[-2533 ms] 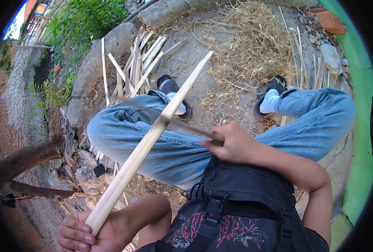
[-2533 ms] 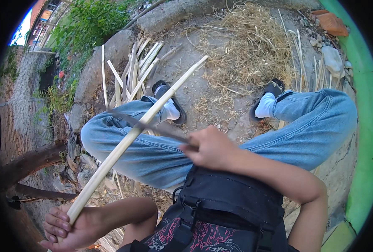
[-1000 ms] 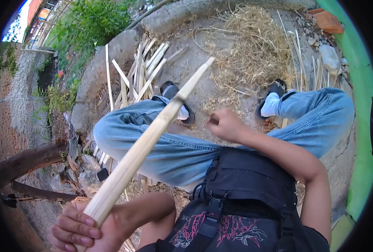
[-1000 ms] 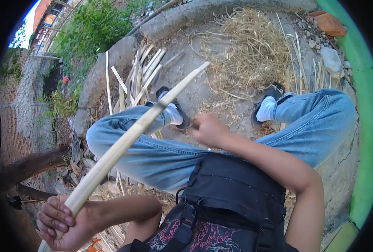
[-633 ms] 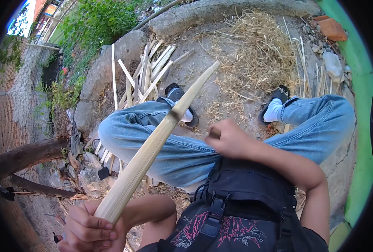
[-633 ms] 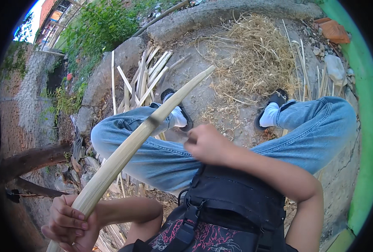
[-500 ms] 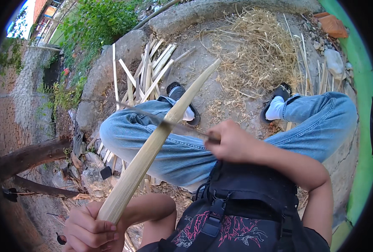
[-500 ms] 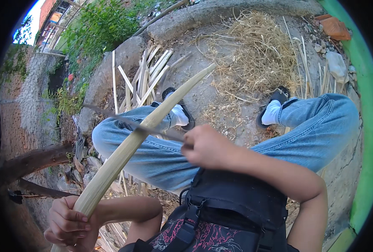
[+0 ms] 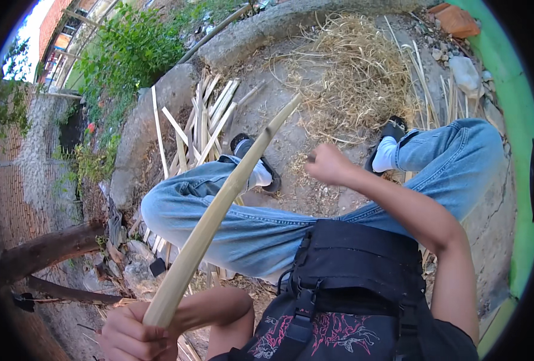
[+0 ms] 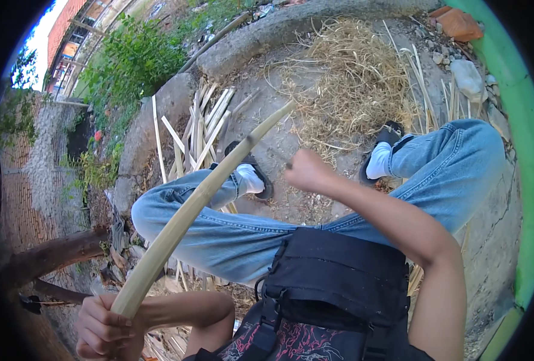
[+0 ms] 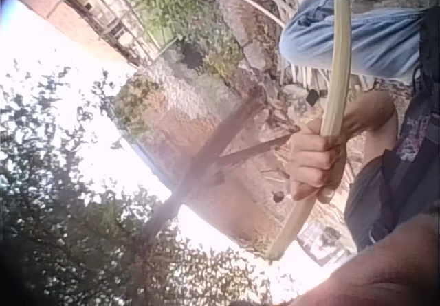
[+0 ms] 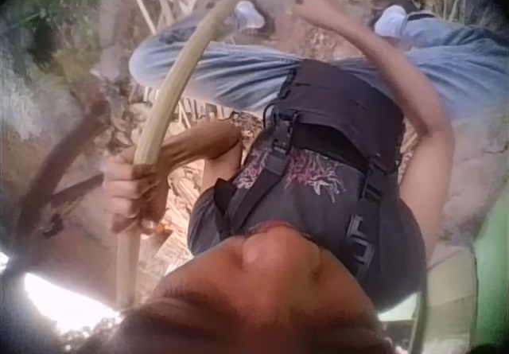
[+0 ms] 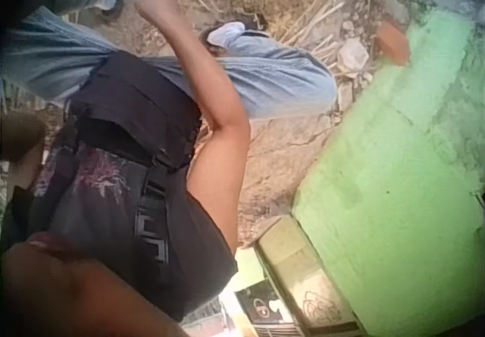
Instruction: The person strips layers from a long bamboo stalk and smaller bamboo pieces using a large knife, then gathers the resulting thin bamboo strips.
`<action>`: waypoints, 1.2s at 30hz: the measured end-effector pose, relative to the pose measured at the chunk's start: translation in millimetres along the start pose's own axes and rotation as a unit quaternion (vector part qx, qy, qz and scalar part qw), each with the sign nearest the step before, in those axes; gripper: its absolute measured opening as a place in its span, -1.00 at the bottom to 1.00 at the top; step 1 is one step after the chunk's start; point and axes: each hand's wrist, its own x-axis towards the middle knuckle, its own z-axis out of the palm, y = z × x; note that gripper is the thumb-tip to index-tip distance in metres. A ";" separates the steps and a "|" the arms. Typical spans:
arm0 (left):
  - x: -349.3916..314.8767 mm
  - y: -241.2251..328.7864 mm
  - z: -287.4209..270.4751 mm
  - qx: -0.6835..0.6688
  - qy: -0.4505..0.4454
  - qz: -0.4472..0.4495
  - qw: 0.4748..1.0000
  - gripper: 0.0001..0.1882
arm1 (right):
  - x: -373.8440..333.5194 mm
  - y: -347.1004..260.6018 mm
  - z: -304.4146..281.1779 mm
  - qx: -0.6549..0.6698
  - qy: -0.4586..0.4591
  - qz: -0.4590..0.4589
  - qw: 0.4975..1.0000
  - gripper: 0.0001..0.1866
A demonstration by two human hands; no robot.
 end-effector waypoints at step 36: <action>19.4 -10.7 -19.5 -0.110 -0.085 -0.050 0.989 -0.66 | 26.6 27.0 -7.9 0.052 -0.009 0.032 0.998 -0.76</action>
